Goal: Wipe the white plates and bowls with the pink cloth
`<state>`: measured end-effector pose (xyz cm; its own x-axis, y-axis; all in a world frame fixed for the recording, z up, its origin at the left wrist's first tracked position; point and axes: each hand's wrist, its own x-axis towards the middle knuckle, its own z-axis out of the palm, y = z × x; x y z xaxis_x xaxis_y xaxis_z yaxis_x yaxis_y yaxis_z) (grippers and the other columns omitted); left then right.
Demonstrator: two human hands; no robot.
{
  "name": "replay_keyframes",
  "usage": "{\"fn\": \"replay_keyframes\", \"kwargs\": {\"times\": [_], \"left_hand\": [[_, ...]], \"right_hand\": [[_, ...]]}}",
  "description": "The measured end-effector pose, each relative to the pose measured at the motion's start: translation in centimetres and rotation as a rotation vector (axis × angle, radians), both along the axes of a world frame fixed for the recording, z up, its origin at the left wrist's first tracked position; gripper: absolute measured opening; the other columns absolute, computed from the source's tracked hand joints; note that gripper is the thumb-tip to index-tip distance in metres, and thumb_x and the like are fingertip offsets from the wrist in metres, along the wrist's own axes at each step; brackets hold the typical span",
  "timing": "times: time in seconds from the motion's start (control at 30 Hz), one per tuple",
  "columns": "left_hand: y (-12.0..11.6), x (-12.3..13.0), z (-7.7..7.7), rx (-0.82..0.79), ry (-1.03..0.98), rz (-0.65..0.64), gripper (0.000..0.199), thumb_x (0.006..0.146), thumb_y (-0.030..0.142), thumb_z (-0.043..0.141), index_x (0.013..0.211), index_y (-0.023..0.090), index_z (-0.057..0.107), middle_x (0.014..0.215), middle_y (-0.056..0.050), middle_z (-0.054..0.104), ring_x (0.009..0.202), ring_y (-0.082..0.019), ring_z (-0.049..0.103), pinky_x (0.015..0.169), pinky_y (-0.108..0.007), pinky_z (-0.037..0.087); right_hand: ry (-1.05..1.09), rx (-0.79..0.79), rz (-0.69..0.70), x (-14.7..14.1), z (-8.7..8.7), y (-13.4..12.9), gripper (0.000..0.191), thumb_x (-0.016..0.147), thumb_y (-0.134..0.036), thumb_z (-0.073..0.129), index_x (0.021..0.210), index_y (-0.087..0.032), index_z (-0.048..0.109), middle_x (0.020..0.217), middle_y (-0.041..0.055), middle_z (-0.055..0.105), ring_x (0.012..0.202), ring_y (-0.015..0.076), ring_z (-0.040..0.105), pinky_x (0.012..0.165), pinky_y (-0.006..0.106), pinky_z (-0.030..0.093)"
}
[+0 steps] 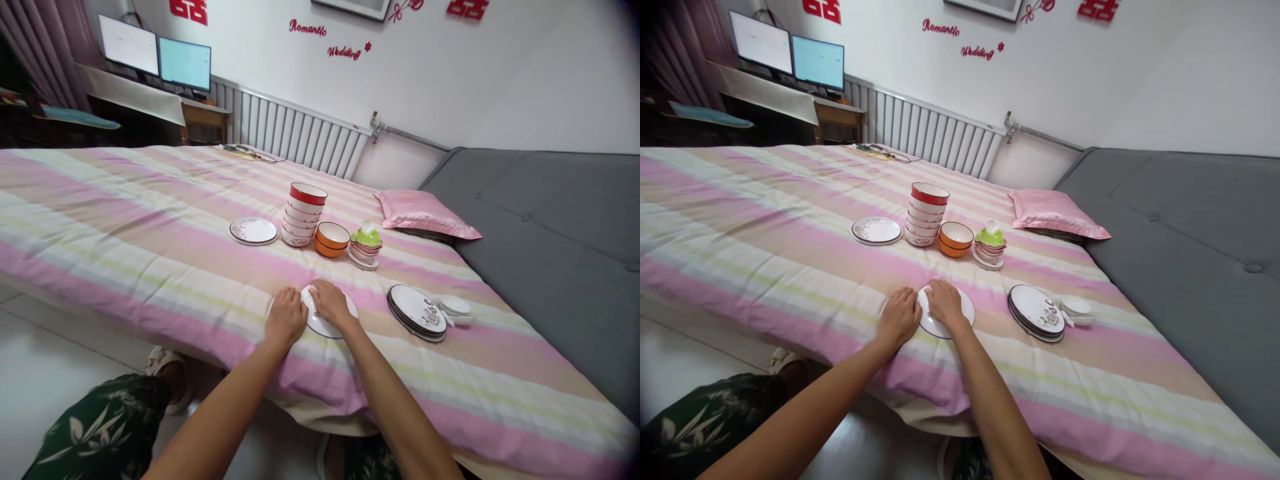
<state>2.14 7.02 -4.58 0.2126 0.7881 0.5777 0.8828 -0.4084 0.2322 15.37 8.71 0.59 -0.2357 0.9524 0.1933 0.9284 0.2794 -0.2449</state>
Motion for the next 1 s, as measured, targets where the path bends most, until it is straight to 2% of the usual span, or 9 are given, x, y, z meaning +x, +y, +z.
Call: {"fn": "replay_keyframes", "kwargs": {"times": [0.2, 0.37, 0.5, 0.67, 0.8, 0.9, 1.0], "left_hand": [[-0.1, -0.1, 0.0, -0.003, 0.018, -0.015, 0.026, 0.082, 0.017, 0.044, 0.101, 0.01, 0.06, 0.107, -0.015, 0.063, 0.106, -0.026, 0.053, 0.098, -0.042, 0.039], [-0.2, -0.2, 0.3, -0.003, 0.028, -0.021, 0.023, 0.083, 0.016, 0.042, 0.098, 0.013, 0.06, 0.106, -0.015, 0.063, 0.104, -0.026, 0.055, 0.095, -0.043, 0.04], [-0.2, -0.1, 0.3, 0.0, 0.018, -0.008, 0.024, 0.084, 0.017, 0.041, 0.098, 0.012, 0.06, 0.105, -0.015, 0.063, 0.105, -0.026, 0.054, 0.097, -0.042, 0.039], [-0.2, 0.0, 0.2, 0.003, 0.0, 0.0, 0.026, 0.083, 0.017, 0.04, 0.099, 0.011, 0.06, 0.106, -0.015, 0.063, 0.106, -0.027, 0.053, 0.097, -0.043, 0.039], [-0.1, 0.0, 0.2, 0.0, -0.012, -0.003, 0.026, 0.083, 0.018, 0.04, 0.098, 0.011, 0.06, 0.105, -0.016, 0.063, 0.104, -0.027, 0.054, 0.097, -0.043, 0.04], [-0.1, 0.0, 0.2, -0.001, -0.018, -0.004, 0.026, 0.083, 0.018, 0.041, 0.098, 0.011, 0.061, 0.104, -0.016, 0.063, 0.104, -0.026, 0.054, 0.097, -0.042, 0.04], [0.0, 0.0, 0.1, 0.002, -0.021, -0.001, 0.026, 0.082, 0.018, 0.041, 0.098, 0.012, 0.06, 0.105, -0.016, 0.063, 0.105, -0.027, 0.054, 0.096, -0.043, 0.04]], "right_hand": [[0.07, 0.071, 0.182, -0.4, -0.3, -2.7, 0.03, 0.091, -0.026, 0.04, 0.115, -0.019, 0.055, 0.12, 0.0069, 0.061, 0.118, 0.0182, 0.049, 0.1, 0.031, 0.035], [0.102, 0.107, 0.178, 0.0, -1.2, -5.4, 0.032, 0.09, -0.027, 0.044, 0.119, -0.02, 0.054, 0.129, 0.0076, 0.056, 0.123, 0.0202, 0.047, 0.102, 0.036, 0.034], [0.1, 0.146, 0.075, 1.5, -2.2, -6.9, 0.035, 0.091, -0.03, 0.043, 0.123, -0.02, 0.053, 0.129, 0.0084, 0.055, 0.124, 0.0222, 0.046, 0.102, 0.04, 0.034], [0.121, 0.206, -0.072, 3.9, -3.0, -7.4, 0.036, 0.091, -0.03, 0.039, 0.121, -0.017, 0.053, 0.125, 0.0106, 0.058, 0.12, 0.0215, 0.049, 0.101, 0.038, 0.035], [0.154, 0.132, -0.23, 5.5, -2.5, -6.0, 0.039, 0.092, -0.033, 0.034, 0.123, -0.018, 0.051, 0.126, 0.0096, 0.058, 0.115, 0.0204, 0.053, 0.096, 0.035, 0.039], [0.14, -0.002, -0.388, 5.9, -1.9, -4.3, 0.039, 0.093, -0.037, 0.029, 0.121, -0.022, 0.052, 0.109, 0.007, 0.066, 0.098, 0.0206, 0.062, 0.08, 0.032, 0.045], [0.093, -0.044, -0.405, 5.5, -1.5, -2.4, 0.037, 0.092, -0.035, 0.031, 0.117, -0.022, 0.055, 0.103, 0.0077, 0.068, 0.091, 0.0199, 0.064, 0.074, 0.029, 0.043]]}}
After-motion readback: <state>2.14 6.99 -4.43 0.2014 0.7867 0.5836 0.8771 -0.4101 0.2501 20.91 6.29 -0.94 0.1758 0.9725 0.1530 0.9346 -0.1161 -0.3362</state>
